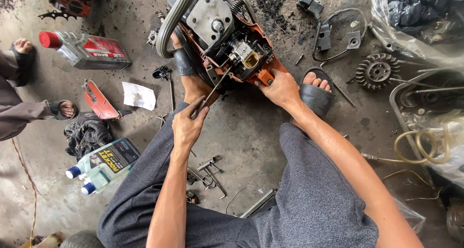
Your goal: Adjusting and repairing components of a chainsaw engine using a screwdriver on a workshop floor.
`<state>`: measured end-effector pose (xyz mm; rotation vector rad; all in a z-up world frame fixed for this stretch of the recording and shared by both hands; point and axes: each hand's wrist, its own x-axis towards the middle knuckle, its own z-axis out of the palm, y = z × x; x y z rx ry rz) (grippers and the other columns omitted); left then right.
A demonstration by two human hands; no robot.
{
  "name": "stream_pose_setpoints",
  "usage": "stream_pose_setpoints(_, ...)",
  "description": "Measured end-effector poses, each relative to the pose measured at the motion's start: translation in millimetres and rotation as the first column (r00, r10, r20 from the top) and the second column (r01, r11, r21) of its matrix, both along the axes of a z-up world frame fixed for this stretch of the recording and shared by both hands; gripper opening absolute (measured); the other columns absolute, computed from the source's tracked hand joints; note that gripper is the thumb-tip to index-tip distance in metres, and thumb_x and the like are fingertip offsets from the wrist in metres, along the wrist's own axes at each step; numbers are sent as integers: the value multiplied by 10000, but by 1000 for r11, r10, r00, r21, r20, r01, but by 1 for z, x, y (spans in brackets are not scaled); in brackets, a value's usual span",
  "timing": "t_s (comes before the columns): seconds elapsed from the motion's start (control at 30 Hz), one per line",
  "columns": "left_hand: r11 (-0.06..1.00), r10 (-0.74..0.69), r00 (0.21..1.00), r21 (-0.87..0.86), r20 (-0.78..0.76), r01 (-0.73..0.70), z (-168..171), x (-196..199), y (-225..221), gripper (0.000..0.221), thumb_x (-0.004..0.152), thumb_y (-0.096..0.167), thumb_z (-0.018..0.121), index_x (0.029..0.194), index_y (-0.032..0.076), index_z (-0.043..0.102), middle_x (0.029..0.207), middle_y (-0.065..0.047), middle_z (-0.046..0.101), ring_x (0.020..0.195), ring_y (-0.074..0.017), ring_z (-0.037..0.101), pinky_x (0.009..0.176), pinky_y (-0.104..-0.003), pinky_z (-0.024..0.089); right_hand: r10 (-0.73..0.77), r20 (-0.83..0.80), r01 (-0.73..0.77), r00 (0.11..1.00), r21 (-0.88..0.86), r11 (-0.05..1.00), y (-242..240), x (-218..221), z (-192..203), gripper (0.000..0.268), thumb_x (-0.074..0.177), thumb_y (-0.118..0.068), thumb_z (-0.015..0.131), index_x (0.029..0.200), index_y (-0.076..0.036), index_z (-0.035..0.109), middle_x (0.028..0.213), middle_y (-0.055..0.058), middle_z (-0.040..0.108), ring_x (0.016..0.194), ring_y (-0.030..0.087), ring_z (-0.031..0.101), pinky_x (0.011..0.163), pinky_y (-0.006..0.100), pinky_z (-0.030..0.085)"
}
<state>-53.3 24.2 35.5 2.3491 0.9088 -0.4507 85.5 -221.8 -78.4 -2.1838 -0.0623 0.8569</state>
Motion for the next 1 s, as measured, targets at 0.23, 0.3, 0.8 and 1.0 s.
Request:
stream_pose_setpoints(0.23, 994, -111, 994, -13, -1, 111, 6, 13, 9, 384, 908, 462, 700, 1287, 402, 705, 1094, -76, 774, 1065, -414, 686, 915, -544, 534, -31, 10, 30, 999, 76, 997, 1, 5, 18, 475, 822, -447, 756, 1163, -125, 680, 1025, 181, 738, 1065, 420, 691, 869, 546, 560)
stream_pose_setpoints(0.3, 988, -155, 988, -20, -5, 155, 13, 16, 8, 372, 919, 477, 672, 1280, 395, 707, 1095, -90, 771, 1075, -425, 674, 921, -563, 529, -22, -8, 23, 1000, 45, 999, 2, 5, 14, 429, 820, -485, 744, 1107, -169, 701, 987, 145, 740, 1032, 397, 703, 851, 519, 559)
stream_pose_setpoints(0.8, 994, -111, 991, 8, 69, 111, -15, 5, 12, 322, 950, 493, 681, 1250, 387, 732, 952, -145, 768, 971, -428, 703, 828, -549, 544, 16, -54, -17, 998, -21, 1000, 1, 5, 7, 462, 817, -528, 716, 1095, -158, 718, 975, 168, 734, 1025, 413, 704, 849, 511, 560)
stream_pose_setpoints(1.0, 991, -130, 989, 31, 67, 128, -1, 10, 10, 310, 986, 464, 664, 1264, 356, 746, 941, -153, 779, 919, -432, 733, 868, -537, 554, 33, -69, -36, 997, -37, 999, 1, 6, 6, 494, 819, -541, 689, 1125, -153, 706, 986, 186, 727, 1030, 426, 699, 864, 531, 555)
